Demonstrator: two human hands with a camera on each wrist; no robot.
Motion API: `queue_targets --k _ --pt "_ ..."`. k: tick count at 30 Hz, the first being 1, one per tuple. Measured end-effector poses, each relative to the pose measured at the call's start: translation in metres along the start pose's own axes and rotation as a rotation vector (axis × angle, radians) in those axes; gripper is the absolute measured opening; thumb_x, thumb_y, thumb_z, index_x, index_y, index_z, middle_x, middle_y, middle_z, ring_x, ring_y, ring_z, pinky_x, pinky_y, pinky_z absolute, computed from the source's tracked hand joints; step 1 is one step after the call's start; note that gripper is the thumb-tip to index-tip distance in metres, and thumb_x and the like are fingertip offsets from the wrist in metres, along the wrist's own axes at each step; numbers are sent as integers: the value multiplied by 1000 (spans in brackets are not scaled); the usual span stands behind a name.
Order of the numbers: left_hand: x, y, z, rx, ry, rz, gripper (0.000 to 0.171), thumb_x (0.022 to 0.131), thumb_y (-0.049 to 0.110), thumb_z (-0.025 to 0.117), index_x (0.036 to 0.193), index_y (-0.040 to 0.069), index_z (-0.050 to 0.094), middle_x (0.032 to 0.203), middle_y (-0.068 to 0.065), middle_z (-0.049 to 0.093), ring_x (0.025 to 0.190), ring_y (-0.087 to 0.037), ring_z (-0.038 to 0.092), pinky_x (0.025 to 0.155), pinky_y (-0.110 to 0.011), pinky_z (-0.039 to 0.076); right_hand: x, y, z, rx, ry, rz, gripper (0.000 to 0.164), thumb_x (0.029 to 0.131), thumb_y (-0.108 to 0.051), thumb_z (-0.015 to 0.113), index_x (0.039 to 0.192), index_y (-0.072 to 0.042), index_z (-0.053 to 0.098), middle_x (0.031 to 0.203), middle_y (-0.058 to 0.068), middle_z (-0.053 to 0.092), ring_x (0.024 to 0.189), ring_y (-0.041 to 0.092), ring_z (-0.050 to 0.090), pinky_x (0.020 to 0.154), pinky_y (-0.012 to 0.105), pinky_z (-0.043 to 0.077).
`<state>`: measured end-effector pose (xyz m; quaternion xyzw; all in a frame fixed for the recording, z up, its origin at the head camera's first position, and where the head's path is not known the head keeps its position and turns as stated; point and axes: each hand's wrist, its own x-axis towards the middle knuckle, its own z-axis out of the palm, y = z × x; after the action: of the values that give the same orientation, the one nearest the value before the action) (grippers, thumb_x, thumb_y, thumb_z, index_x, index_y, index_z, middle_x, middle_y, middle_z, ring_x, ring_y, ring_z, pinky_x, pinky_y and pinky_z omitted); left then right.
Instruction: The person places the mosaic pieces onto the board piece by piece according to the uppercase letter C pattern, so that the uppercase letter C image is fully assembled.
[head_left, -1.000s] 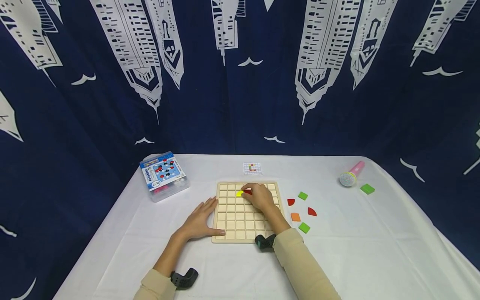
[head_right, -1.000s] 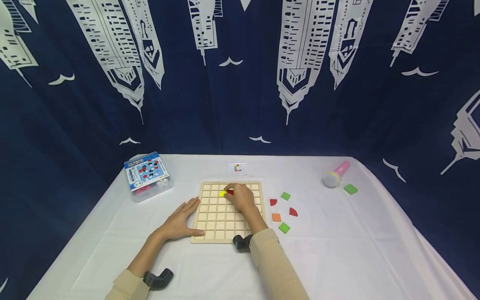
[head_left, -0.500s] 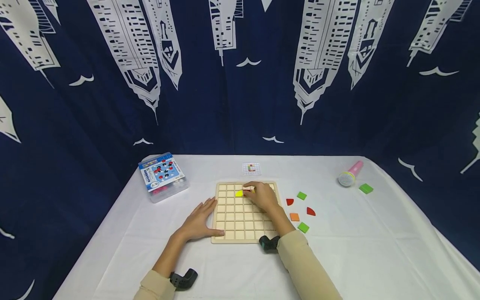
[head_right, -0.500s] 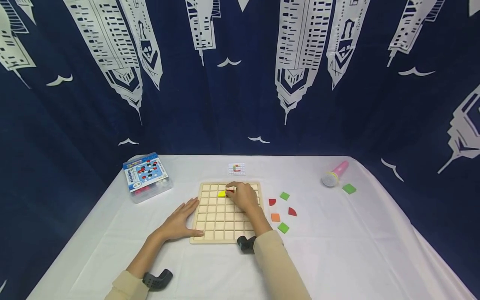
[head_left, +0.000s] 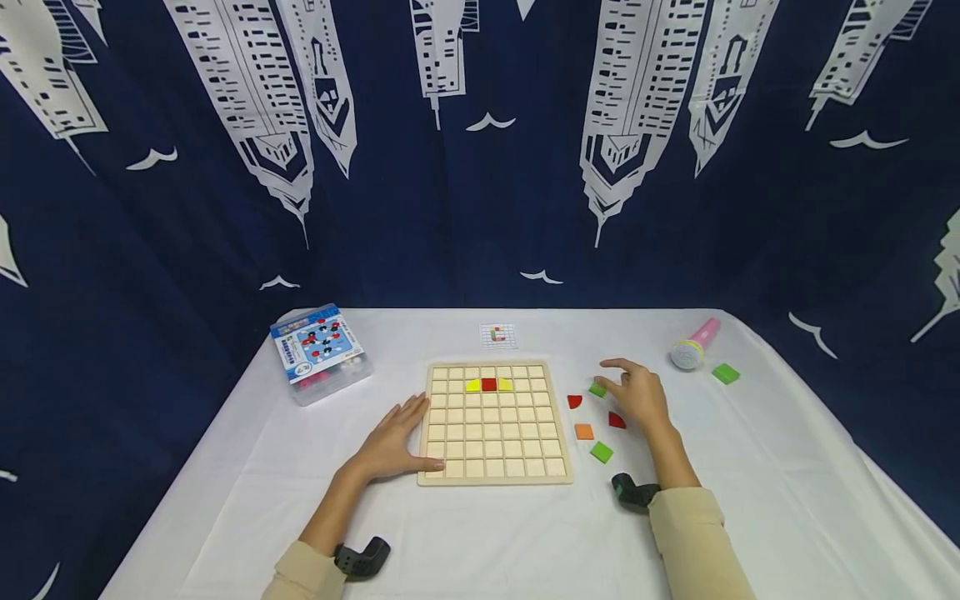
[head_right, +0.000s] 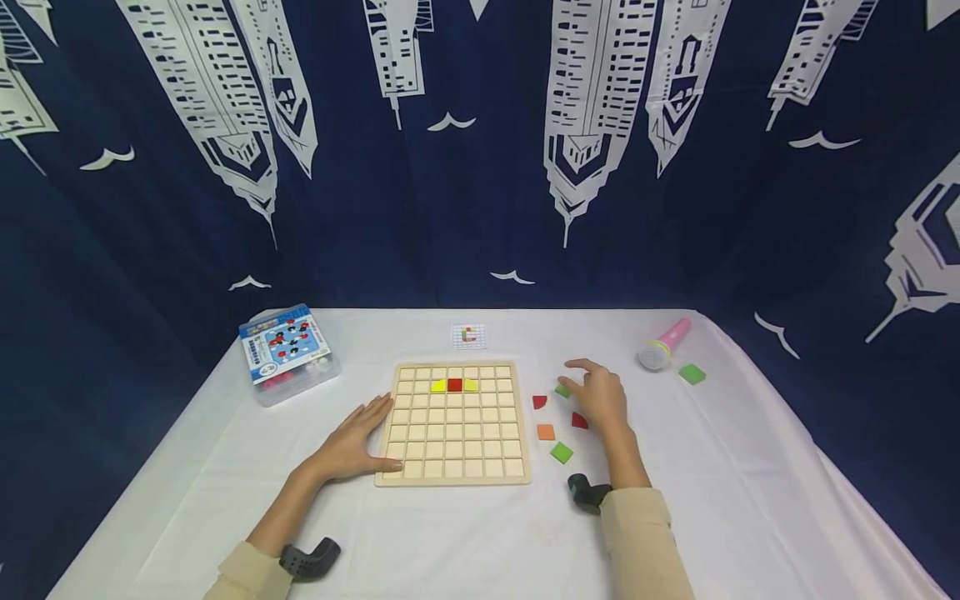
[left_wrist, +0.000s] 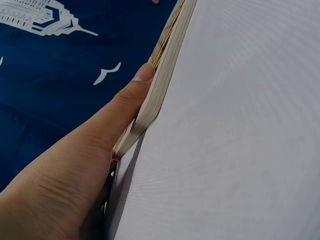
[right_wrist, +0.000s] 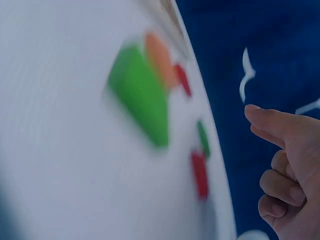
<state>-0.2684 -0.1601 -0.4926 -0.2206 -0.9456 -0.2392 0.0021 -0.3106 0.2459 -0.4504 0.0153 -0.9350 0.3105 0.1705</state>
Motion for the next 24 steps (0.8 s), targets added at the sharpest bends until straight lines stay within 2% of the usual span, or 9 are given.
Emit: queue_targets --k 3,5,7,10,12,13,18,24 --pt "-1 -1 -1 -5 -2 2 116 62 71 66 146 5 22 152 -5 17 140 -19 11 113 -37 9 -4 17 -2 -18 -48 58 37 81 -27 71 112 -7 65 51 1 32 46 12 24 38 25 21" --pt "-1 -1 0 -5 -4 3 116 62 71 66 146 5 21 153 -5 17 140 -20 11 113 -37 9 -6 23 1 -23 -80 85 39 81 -30 71 113 -7 65 56 5 41 49 15 32 40 25 26" --pt "-2 -1 -1 -5 -1 5 116 62 71 66 146 5 22 152 -6 17 140 -20 11 113 -37 9 -6 27 5 -37 -101 93 40 80 -31 71 112 -7 65 68 12 54 56 18 42 44 27 32" --pt "-2 -1 -1 -13 4 13 115 63 70 67 146 4 22 152 -6 18 139 -21 12 113 -38 9 -5 28 9 -53 -114 108 38 80 -30 72 109 -6 66 84 17 61 67 22 49 50 28 37" --pt "-2 -1 -1 -16 6 18 115 63 69 68 146 4 23 152 -7 19 139 -22 12 113 -39 9 -5 27 10 -65 -111 111 36 80 -28 71 108 -6 67 84 16 61 67 21 49 49 28 36" --pt "-2 -1 -1 -15 3 16 115 63 69 68 146 5 22 152 -7 19 139 -21 12 113 -39 9 -5 25 10 -64 -108 108 35 81 -26 71 108 -6 67 78 14 59 63 21 47 47 27 35" --pt "-2 0 -1 -8 5 13 114 63 69 68 146 5 22 152 -6 19 139 -21 12 113 -39 9 -4 0 10 -63 -52 9 32 82 -24 70 107 -5 68 57 4 43 50 15 34 41 26 27" --pt "-1 0 -1 -9 9 18 115 63 69 67 146 4 23 152 -7 19 139 -23 13 113 -40 10 -11 -58 31 12 -65 -158 31 82 -25 71 107 -7 69 47 -3 30 42 9 23 38 22 20"
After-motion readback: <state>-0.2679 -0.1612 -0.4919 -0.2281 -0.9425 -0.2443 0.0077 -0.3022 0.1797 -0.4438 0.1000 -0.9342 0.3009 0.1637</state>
